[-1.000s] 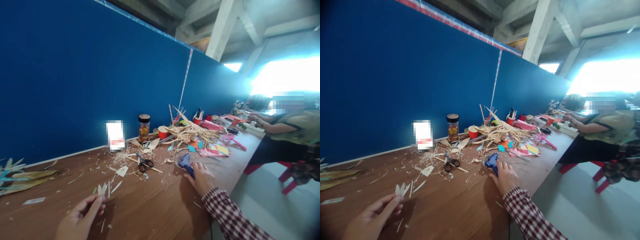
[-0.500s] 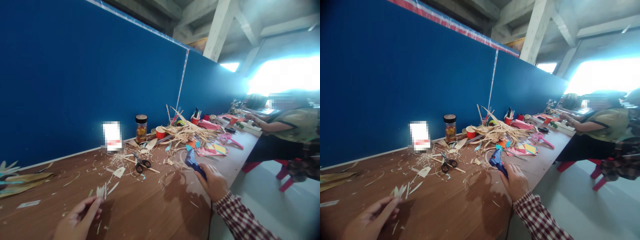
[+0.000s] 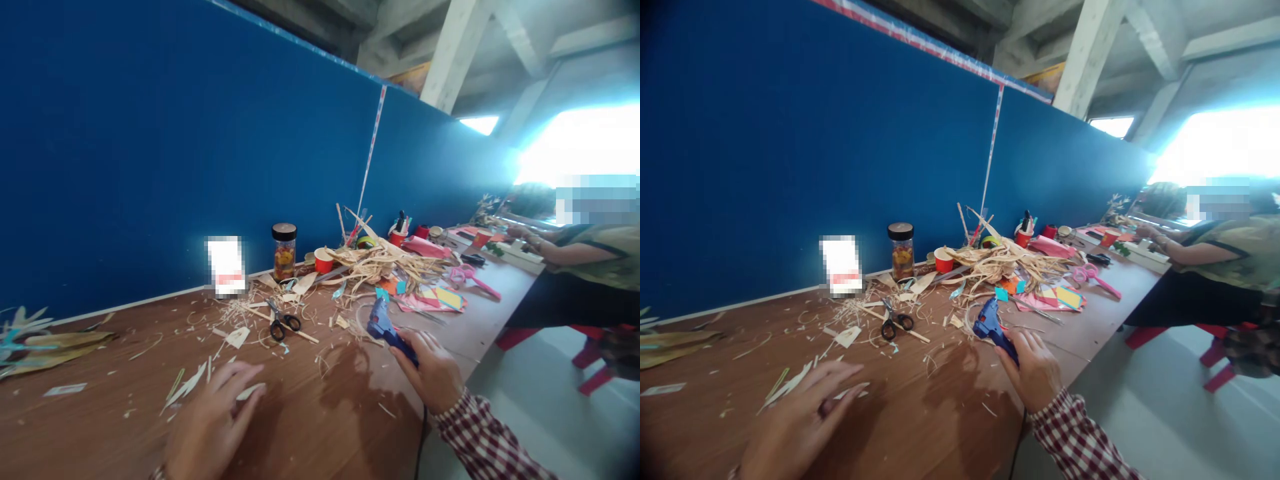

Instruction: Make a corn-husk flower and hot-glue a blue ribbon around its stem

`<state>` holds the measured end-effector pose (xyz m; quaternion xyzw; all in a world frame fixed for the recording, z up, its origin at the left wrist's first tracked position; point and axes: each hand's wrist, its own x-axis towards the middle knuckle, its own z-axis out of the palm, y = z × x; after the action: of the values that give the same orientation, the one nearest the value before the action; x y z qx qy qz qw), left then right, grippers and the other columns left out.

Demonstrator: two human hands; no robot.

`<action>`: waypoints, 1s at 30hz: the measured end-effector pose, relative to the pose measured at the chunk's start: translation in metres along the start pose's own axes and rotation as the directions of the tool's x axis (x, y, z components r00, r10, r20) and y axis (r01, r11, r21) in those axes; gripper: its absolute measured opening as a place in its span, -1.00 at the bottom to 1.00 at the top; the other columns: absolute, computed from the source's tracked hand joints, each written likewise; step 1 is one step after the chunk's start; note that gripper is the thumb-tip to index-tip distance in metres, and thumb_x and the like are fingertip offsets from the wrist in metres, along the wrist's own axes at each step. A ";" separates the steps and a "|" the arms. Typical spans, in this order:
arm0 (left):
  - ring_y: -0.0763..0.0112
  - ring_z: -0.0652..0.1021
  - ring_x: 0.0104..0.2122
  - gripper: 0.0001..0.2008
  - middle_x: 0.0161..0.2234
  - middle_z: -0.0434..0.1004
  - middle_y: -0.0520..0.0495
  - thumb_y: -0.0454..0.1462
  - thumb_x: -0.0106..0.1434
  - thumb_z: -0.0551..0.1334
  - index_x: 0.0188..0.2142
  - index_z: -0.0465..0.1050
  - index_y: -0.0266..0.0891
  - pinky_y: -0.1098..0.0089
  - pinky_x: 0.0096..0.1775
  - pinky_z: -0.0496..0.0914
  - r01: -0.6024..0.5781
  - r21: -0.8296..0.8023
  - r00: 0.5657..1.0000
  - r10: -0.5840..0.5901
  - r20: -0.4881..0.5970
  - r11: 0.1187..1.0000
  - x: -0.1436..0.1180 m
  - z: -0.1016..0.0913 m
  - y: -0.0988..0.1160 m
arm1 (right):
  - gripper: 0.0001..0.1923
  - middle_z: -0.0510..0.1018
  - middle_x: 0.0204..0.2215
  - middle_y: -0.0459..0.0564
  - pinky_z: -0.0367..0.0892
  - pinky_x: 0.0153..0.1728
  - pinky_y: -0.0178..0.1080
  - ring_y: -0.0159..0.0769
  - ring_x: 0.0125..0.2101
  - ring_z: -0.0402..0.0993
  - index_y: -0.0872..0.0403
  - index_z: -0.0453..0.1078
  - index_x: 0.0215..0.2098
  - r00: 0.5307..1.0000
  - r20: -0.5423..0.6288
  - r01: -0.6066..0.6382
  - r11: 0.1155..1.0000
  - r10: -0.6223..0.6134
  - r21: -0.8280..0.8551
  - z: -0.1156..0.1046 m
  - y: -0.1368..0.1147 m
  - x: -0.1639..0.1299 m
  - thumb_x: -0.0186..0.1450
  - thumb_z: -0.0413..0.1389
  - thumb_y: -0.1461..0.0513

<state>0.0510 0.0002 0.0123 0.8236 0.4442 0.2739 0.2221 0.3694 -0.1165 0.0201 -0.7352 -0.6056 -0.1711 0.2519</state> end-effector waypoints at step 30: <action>0.48 0.36 -0.70 -0.62 -0.78 0.31 0.00 -0.10 0.08 0.08 -0.68 0.42 -0.31 0.44 -0.56 0.20 0.344 -0.344 0.900 -0.204 0.384 0.874 0.104 0.141 0.099 | -0.65 0.42 -0.40 0.01 0.28 -0.42 -0.20 -0.24 -0.44 0.34 0.06 0.24 -0.16 0.783 -0.067 -0.405 0.589 0.619 0.699 -0.044 0.019 0.003 0.19 -0.04 0.03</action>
<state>0.2500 0.0214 -0.0064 0.7218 0.4473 0.1801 0.4965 0.3912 -0.1418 0.0547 -0.7084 -0.3379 0.0205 0.6194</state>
